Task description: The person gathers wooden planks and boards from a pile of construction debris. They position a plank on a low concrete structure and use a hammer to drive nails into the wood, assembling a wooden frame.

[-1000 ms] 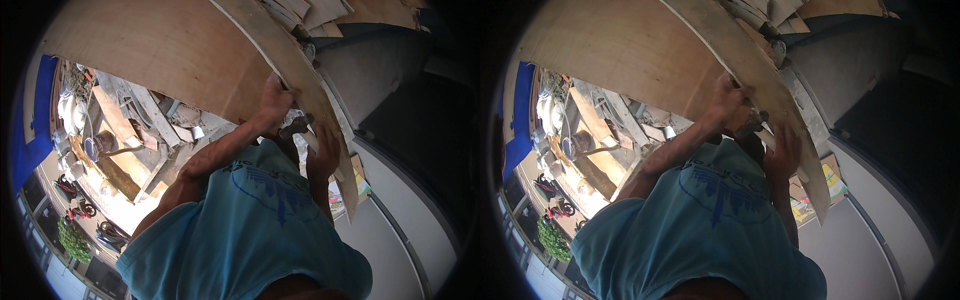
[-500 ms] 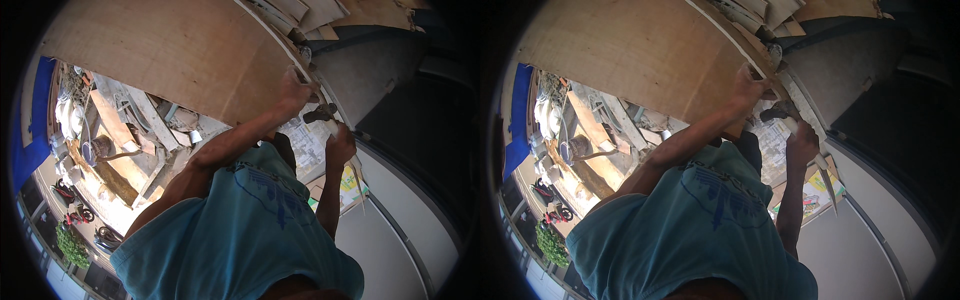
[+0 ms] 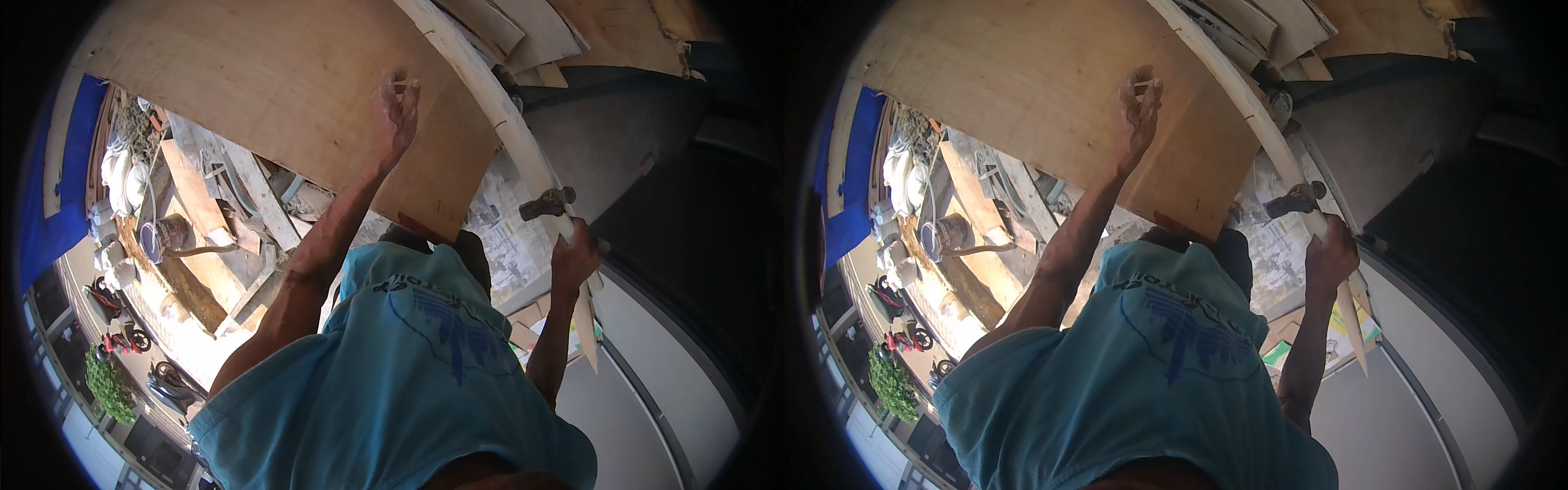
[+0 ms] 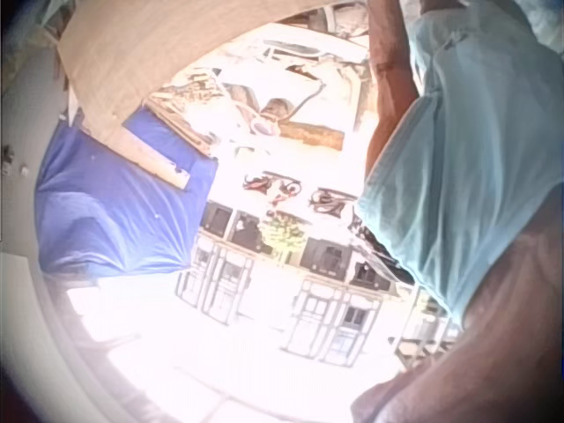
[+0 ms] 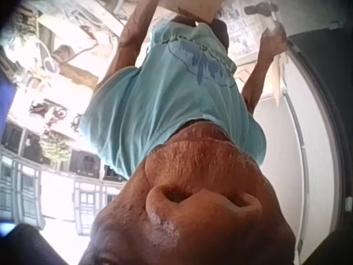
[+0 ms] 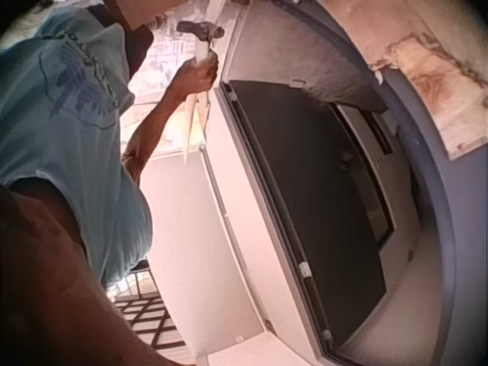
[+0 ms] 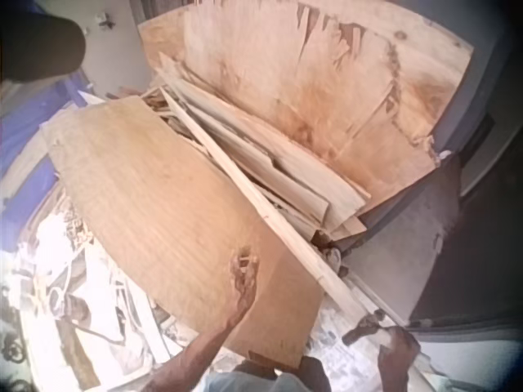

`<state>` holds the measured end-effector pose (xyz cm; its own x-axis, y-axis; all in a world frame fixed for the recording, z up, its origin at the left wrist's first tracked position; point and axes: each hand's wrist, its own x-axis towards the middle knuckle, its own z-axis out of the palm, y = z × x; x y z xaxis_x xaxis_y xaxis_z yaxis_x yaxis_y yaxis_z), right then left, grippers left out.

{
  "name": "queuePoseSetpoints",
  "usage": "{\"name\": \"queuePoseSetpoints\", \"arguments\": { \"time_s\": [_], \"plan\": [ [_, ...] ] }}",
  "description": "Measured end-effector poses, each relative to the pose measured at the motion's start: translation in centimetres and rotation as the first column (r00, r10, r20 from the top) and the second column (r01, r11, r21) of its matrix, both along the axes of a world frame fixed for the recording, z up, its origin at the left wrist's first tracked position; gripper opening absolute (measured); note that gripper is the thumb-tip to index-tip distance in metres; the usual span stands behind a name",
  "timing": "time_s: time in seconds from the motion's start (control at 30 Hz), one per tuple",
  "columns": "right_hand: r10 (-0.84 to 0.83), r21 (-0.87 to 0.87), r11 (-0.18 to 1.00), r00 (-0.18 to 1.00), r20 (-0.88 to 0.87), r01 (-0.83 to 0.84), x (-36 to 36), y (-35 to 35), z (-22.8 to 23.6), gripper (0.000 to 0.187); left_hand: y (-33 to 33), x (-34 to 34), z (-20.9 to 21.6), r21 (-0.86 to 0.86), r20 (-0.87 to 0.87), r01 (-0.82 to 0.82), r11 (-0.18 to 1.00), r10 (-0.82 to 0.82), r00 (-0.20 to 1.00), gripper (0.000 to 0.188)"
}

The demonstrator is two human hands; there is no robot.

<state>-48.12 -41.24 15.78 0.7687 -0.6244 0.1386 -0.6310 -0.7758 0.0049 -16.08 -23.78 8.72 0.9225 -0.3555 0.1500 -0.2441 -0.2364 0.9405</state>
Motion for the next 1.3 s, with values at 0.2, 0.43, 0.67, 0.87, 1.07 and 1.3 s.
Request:
{"name": "queuePoseSetpoints", "arguments": {
  "time_s": [0.2,0.43,0.67,0.87,1.07,1.3],
  "plan": [
    [-0.002,0.017,1.000,1.000,0.011,0.001,-0.1,-0.3,-0.3,0.026,-3.9,6.5,-2.0,0.199,0.581,-0.122,0.972,-0.016,0.814,0.028],
    [0.005,0.044,0.999,1.000,0.029,-0.006,0.0,0.0,-0.3,0.026,-6.8,9.0,-2.8,0.450,0.436,-0.078,0.890,-0.142,0.889,0.017],
    [0.027,0.129,0.991,0.999,0.039,-0.032,-0.3,0.4,-0.6,0.036,-7.1,9.1,-3.9,0.517,0.453,-0.154,0.842,-0.116,0.884,0.018],
    [0.049,0.137,0.989,0.996,0.072,-0.059,-0.4,0.6,-0.5,0.036,-5.1,12.7,-1.5,0.612,0.389,0.083,0.786,-0.391,0.834,0.014],
    [0.032,0.106,0.994,0.997,0.063,-0.039,-0.4,0.1,-0.8,0.032,-4.9,11.1,-1.9,0.641,0.434,0.007,0.768,-0.370,0.822,0.014],
    [0.012,0.127,0.992,0.998,0.061,-0.020,0.0,0.3,-0.8,0.035,-6.0,9.3,-2.7,0.617,0.396,-0.077,0.783,-0.225,0.891,0.019]
  ]
}}
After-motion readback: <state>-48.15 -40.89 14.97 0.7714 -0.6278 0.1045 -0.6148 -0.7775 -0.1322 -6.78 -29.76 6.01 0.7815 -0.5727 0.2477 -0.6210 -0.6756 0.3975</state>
